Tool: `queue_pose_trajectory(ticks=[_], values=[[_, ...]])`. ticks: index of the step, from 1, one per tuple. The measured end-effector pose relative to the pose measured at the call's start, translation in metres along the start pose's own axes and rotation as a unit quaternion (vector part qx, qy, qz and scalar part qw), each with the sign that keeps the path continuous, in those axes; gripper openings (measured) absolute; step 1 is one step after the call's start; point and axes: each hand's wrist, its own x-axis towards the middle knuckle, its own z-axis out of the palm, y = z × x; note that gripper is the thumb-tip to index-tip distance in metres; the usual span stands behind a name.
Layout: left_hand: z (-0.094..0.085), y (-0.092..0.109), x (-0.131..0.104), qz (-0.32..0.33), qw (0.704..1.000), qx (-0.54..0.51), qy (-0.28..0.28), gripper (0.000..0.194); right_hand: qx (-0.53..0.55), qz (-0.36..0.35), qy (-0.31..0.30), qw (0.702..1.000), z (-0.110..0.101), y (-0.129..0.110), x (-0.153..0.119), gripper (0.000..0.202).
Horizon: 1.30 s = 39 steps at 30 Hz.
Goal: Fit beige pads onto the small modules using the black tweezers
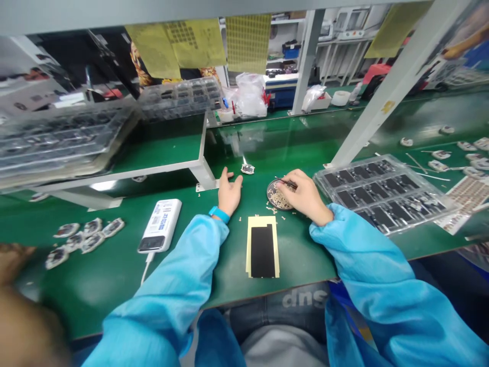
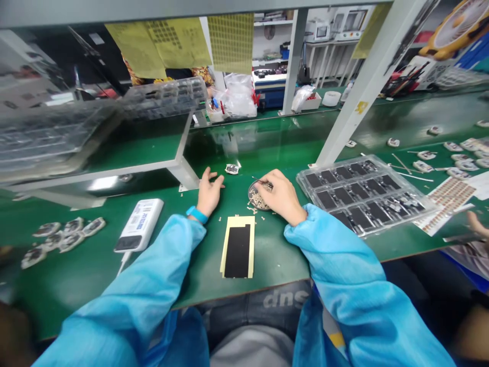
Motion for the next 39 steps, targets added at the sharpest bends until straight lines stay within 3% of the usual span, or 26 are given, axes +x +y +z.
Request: queue_pose_trajectory(ticks=[2,6,8,15,39], values=[[0.001,-0.003,-0.015,0.042,0.999,0.006,-0.02,0.067,0.006,-0.002,0.0,1.0,0.001,0.0,0.0,0.023],[0.001,0.004,-0.043,0.127,0.974,0.092,-0.161,0.04,0.027,0.003,-0.026,0.999,0.002,-0.002,-0.002,0.02],[0.001,0.009,-0.047,0.162,0.959,0.143,-0.182,0.028,0.038,0.009,-0.042,0.998,0.004,-0.003,-0.004,0.019],[0.0,0.012,-0.044,0.218,0.941,0.178,-0.188,0.02,0.063,-0.004,-0.065,0.996,0.012,-0.006,-0.008,0.015],[0.001,0.009,-0.039,0.242,0.929,0.202,-0.197,0.019,0.055,-0.017,-0.104,0.993,0.016,-0.008,-0.012,0.018]])
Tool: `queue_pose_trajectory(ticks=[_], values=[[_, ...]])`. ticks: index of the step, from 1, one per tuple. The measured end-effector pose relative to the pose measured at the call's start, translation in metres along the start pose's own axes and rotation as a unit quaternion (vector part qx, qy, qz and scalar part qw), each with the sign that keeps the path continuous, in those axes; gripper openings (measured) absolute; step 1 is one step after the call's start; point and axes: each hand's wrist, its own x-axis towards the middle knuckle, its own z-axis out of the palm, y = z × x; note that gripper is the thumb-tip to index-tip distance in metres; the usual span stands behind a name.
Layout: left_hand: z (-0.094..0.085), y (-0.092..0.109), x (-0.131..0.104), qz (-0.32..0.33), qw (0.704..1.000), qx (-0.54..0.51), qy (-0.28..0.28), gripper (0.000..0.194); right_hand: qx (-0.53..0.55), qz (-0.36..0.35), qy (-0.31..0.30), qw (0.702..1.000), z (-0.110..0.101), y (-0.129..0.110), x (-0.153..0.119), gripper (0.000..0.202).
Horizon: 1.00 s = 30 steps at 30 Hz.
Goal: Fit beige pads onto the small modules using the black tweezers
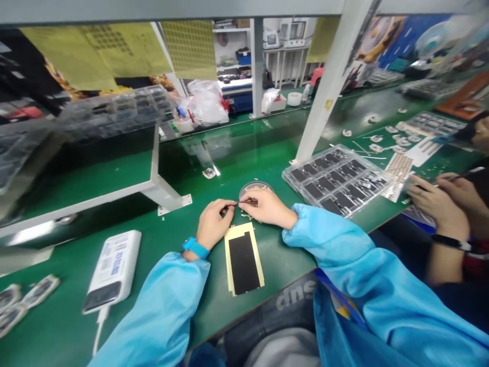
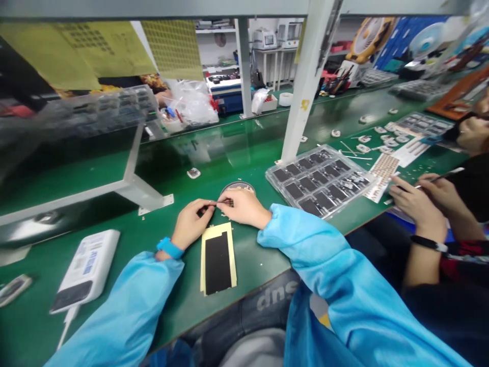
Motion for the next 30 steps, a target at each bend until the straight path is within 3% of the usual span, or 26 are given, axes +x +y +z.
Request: queue_pose_trajectory(ticks=[9,16,19,22,24,28,30], values=[[-0.001,-0.006,0.004,0.006,1.0,0.018,-0.014,0.021,-0.003,0.009,-0.022,1.0,-0.004,-0.009,0.0,0.02],[-0.002,-0.004,0.005,-0.03,0.998,0.034,-0.041,0.03,-0.02,0.021,-0.033,0.999,-0.006,-0.009,0.0,0.022],[-0.006,0.001,0.008,-0.079,0.993,0.055,-0.062,0.035,-0.036,0.032,-0.045,0.998,-0.005,-0.007,0.002,0.022],[-0.012,0.001,0.02,-0.178,0.976,0.081,-0.095,0.038,-0.048,0.041,-0.046,0.997,-0.004,-0.005,0.003,0.025],[-0.015,-0.002,0.032,-0.195,0.973,0.045,-0.117,0.039,-0.062,0.041,-0.032,0.997,-0.004,-0.005,0.003,0.024],[-0.018,-0.014,0.054,-0.157,0.962,-0.119,-0.191,0.048,-0.095,0.041,0.006,0.995,-0.007,-0.007,0.002,0.021],[-0.017,-0.018,0.057,-0.193,0.948,-0.174,-0.183,0.05,-0.111,0.05,0.013,0.993,-0.01,-0.008,0.002,0.02]])
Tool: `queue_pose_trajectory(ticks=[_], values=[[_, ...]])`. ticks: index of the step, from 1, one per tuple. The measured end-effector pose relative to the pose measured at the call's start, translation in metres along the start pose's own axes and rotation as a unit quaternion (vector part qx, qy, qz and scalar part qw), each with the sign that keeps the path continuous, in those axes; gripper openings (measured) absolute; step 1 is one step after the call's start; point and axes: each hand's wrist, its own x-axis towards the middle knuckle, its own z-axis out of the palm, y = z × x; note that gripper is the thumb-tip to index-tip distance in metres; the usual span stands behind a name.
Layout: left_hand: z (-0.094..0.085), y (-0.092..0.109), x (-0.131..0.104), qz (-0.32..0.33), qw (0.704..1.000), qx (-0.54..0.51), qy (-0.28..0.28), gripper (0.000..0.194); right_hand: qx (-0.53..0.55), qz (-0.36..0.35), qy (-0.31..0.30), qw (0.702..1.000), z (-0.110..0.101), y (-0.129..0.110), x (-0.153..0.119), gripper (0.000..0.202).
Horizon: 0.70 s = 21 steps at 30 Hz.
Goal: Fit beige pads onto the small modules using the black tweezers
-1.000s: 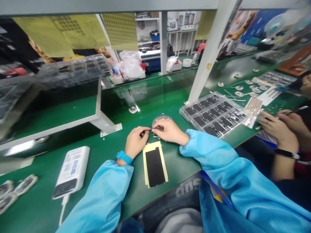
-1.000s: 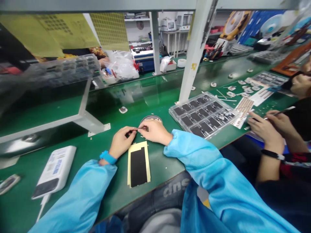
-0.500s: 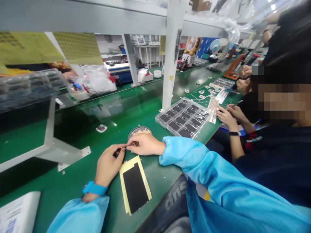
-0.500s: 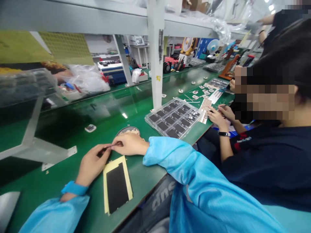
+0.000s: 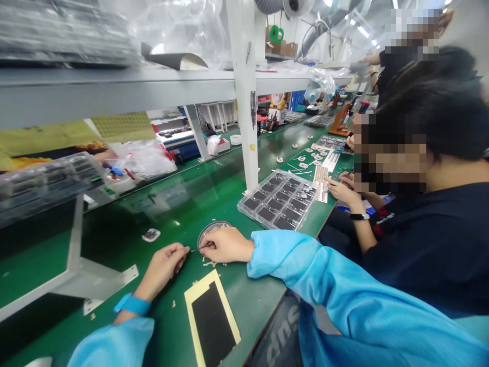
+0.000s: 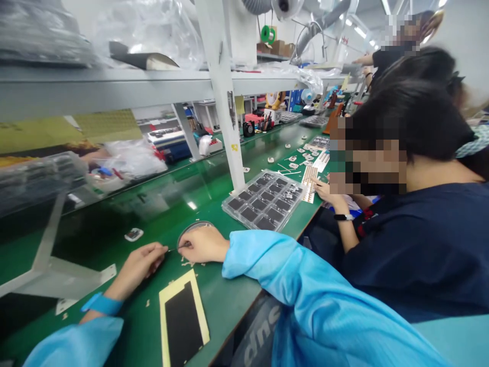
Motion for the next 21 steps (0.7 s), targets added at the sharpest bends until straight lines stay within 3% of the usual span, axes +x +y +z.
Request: queue_pose_trajectory(ticks=[2,5,9,21], values=[[0.003,-0.002,0.0,-0.005,0.998,-0.025,0.062,0.05,-0.016,0.008,0.0,1.0,-0.003,-0.001,0.0,0.02],[0.011,-0.005,-0.005,0.046,0.991,0.048,0.116,0.05,-0.024,0.044,0.004,0.999,-0.006,-0.003,0.001,0.024],[0.015,-0.002,-0.012,0.077,0.981,0.139,0.113,0.052,-0.018,0.092,0.001,0.996,-0.007,-0.005,0.001,0.028],[0.014,0.006,-0.018,0.082,0.963,0.241,0.084,0.049,-0.001,0.079,-0.009,0.997,-0.011,-0.008,0.0,0.022]])
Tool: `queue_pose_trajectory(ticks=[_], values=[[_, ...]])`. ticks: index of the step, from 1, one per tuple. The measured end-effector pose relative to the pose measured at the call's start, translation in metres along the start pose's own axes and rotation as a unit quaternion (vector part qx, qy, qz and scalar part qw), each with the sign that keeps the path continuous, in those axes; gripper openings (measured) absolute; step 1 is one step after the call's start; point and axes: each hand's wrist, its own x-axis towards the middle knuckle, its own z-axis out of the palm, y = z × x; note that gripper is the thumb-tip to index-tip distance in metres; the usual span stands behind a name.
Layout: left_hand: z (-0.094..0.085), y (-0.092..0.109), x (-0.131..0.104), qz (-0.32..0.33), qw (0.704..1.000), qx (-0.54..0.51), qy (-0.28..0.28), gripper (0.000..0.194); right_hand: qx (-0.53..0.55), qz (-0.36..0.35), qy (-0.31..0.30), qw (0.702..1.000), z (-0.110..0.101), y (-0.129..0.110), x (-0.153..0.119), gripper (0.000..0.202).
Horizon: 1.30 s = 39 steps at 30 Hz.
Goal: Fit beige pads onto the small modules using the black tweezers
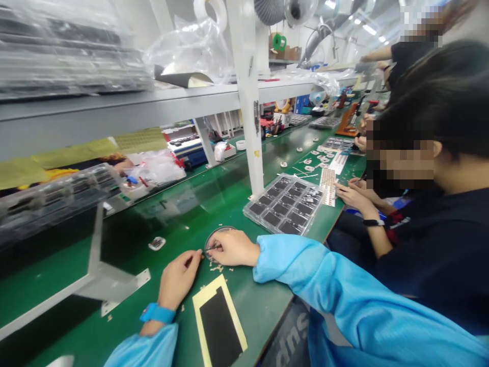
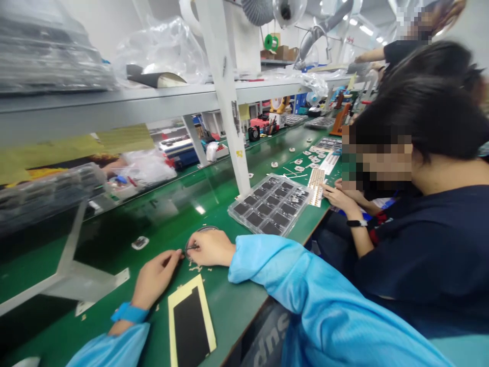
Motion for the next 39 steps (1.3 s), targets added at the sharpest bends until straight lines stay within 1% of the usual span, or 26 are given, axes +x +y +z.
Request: queue_pose_trajectory(ticks=[6,8,14,19,24,29,32,39], values=[[0.0,-0.001,0.008,-0.076,0.996,0.031,-0.036,0.049,-0.004,-0.016,-0.021,1.0,0.004,0.007,0.003,0.023],[0.0,-0.001,0.011,-0.086,0.995,0.039,-0.045,0.051,0.004,-0.009,-0.022,1.0,0.006,0.01,0.004,0.025],[0.001,0.0,0.012,-0.076,0.995,0.046,-0.034,0.05,0.039,-0.012,-0.014,0.999,0.007,0.014,0.003,0.026],[0.002,0.002,0.011,-0.077,0.995,0.049,-0.036,0.054,0.012,-0.011,-0.023,1.0,0.011,0.016,0.004,0.028],[0.002,0.004,0.006,-0.065,0.997,0.04,-0.02,0.048,-0.001,-0.016,-0.032,0.999,0.015,0.018,0.004,0.029],[0.003,0.005,0.005,-0.047,0.998,0.039,-0.016,0.045,0.012,-0.001,-0.042,0.999,0.011,0.016,0.004,0.029],[0.004,0.004,0.006,-0.051,0.997,0.047,-0.018,0.044,0.025,0.013,-0.057,0.998,0.008,0.015,0.004,0.028],[0.002,0.006,0.006,-0.058,0.996,0.062,-0.027,0.043,0.026,0.011,-0.03,0.999,0.003,0.012,0.002,0.026]])
